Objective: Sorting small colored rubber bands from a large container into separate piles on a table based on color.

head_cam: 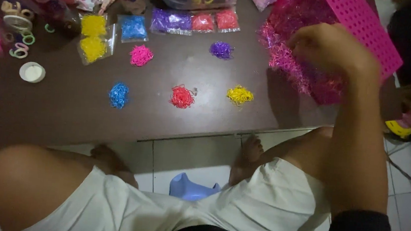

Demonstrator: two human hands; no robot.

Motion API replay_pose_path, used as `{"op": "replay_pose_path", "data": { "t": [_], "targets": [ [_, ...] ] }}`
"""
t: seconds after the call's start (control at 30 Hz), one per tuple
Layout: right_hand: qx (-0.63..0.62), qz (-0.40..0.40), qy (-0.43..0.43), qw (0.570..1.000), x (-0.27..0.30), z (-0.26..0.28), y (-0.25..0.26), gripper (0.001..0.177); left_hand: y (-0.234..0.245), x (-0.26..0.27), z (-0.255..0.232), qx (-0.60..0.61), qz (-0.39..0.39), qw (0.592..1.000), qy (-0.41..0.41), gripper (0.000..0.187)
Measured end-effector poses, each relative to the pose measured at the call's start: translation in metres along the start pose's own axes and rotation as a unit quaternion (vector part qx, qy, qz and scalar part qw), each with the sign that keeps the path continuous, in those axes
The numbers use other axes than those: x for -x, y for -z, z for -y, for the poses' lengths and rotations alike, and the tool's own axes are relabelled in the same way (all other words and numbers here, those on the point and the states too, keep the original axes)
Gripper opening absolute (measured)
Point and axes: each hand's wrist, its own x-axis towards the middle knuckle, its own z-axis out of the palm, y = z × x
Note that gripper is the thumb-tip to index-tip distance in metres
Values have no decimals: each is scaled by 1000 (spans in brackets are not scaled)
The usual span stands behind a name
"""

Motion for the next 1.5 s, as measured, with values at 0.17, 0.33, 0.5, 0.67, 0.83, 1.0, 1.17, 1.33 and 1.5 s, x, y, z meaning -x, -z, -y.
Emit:
{"op": "replay_pose_path", "data": {
  "t": [0.17, 0.33, 0.5, 0.67, 0.83, 1.0, 1.17, 1.33, 1.5],
  "targets": [
    [11, 122, -99, 988, -5, 32, 3, 50, 32, -22, 12, 39, -14, 990, -134, 21],
    [109, 139, -92, 980, -18, 3, -21, 33, 28, -23, 31, 62, -27, 969, -239, 30],
    [109, 151, -102, 977, -7, 0, -23, 19, -31, -12, 22, 153, 165, 957, -185, 26],
    [123, 194, -67, 971, 7, -12, -38, 25, -49, -9, -8, 240, 159, 954, -83, 15],
    [115, 83, 98, 985, 14, -72, -71, 18, -48, -12, -10, 227, 285, 927, -84, 21],
    [93, 52, 152, 983, 16, -93, -87, 34, -61, -4, -17, 263, 205, 942, -24, 4],
    [85, 23, 171, 981, 25, -85, -86, 30, -62, -2, -20, 246, 197, 949, -28, 4],
    [117, -36, 198, 972, 24, -103, -99, 12, -56, -6, -19, 246, 195, 949, -25, 12],
    [108, -17, 180, 978, 21, -86, -88, 21, -65, -2, -21, 231, 171, 958, -21, 7]
  ]
}}
